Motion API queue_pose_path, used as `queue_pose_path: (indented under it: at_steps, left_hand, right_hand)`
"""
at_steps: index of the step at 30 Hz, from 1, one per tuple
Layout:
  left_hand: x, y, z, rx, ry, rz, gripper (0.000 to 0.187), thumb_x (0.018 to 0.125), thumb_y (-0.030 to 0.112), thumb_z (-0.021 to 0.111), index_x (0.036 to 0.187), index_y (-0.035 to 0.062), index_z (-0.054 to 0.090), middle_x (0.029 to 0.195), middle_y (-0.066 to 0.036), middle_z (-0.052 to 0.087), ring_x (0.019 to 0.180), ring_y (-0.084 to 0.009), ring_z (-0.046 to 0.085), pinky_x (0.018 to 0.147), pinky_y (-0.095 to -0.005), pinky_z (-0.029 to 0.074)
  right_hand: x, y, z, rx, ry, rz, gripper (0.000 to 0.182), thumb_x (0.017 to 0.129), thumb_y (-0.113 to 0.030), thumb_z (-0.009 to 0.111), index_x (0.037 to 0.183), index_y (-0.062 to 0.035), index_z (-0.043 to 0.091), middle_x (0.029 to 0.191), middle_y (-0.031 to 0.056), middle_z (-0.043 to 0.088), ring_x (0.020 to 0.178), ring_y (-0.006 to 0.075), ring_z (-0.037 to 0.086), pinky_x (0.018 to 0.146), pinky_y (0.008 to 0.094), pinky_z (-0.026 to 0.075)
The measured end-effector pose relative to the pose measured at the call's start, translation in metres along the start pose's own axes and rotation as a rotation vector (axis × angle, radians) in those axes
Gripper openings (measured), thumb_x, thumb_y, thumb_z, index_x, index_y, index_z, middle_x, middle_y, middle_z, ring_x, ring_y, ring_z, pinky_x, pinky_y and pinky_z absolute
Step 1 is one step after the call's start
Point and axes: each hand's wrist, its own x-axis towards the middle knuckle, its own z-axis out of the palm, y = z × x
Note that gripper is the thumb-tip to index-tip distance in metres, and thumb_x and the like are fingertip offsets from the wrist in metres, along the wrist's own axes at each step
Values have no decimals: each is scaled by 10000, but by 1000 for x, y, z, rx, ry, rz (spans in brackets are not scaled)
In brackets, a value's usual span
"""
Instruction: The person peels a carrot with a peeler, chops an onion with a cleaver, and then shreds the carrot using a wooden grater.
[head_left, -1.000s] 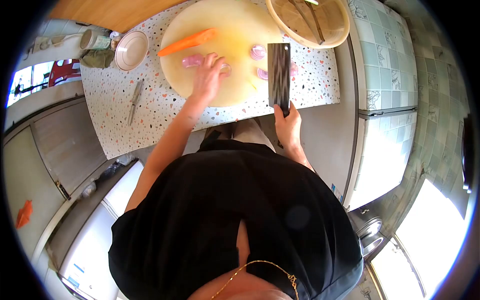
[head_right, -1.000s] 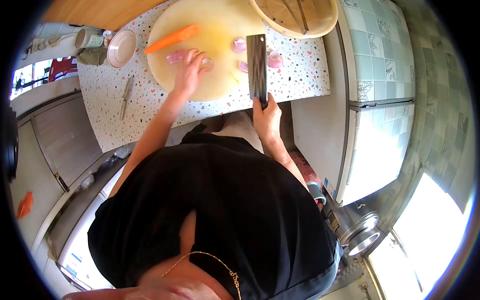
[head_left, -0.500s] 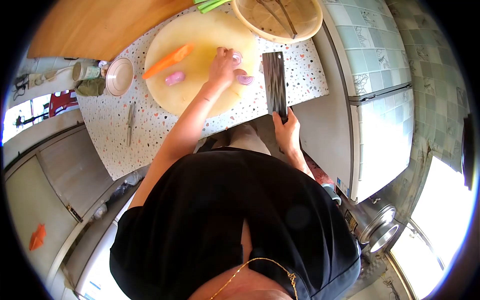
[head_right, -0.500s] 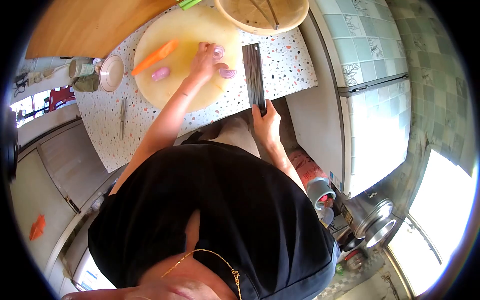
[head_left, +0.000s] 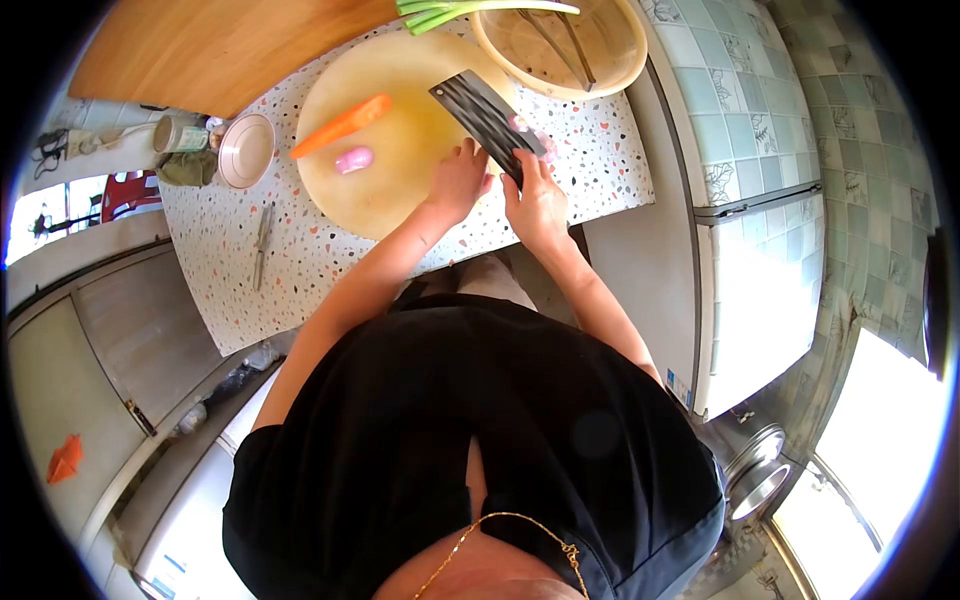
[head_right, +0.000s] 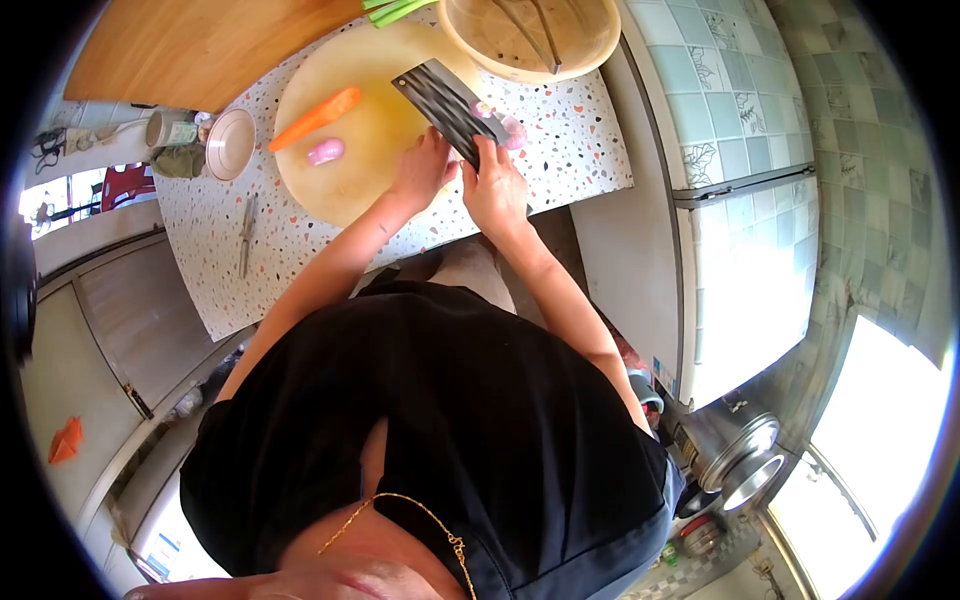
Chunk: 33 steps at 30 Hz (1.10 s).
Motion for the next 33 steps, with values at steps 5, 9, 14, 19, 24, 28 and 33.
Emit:
queue_pose_path:
  at_steps: [5,9,14,19,24,28,33]
  left_hand:
    - [-24,-12,3,-94,65,-152,321,774,181,704,990,13,536,1005,-157,516,905,-320,569,707,-431,502]
    - [-35,-16,-3,-102,187,-132,282,780,184,713,915,32,518,902,-156,531,850,-342,581,650,-431,503]
    - [-39,-18,-4,-111,85,-122,247,827,213,673,913,45,514,882,-134,549,826,-329,591,648,-421,502]
    - [-40,-16,-4,-175,106,-150,190,827,165,665,909,52,537,890,-126,569,814,-313,607,690,-424,499]
    - [-44,-29,-6,-407,188,-255,193,832,127,661,953,27,549,880,-146,599,796,-316,621,674,-416,495]
    - [-50,-39,-16,-884,150,-616,161,881,90,629,994,6,549,911,-150,658,719,-229,680,557,-332,502]
    - [-69,-62,-24,-1135,130,-653,113,905,43,572,1014,13,566,925,-113,671,669,-131,675,477,-210,469]
  right_hand:
    - [18,8,39,-92,-62,-39,392,841,-147,640,1195,-69,490,971,198,584,840,395,610,718,472,503]
    - [18,10,55,-44,-73,-89,406,826,-143,659,1194,-77,502,943,176,582,925,375,582,764,456,494]
    - [57,13,41,-175,127,-252,175,775,-164,718,911,-65,671,864,139,617,846,341,558,737,451,459]
    - [116,32,68,-250,-52,-74,272,815,-261,689,950,-28,647,985,177,638,961,354,586,827,439,478]
    - [124,39,74,-209,-115,67,283,830,-268,655,947,-11,637,960,198,653,914,356,627,800,418,499]
    - [103,57,42,155,20,139,191,846,-207,621,933,-37,611,778,184,670,718,345,663,684,444,509]
    - [73,139,14,118,-72,246,314,817,-217,692,1063,-37,618,870,158,667,801,318,645,755,409,511]
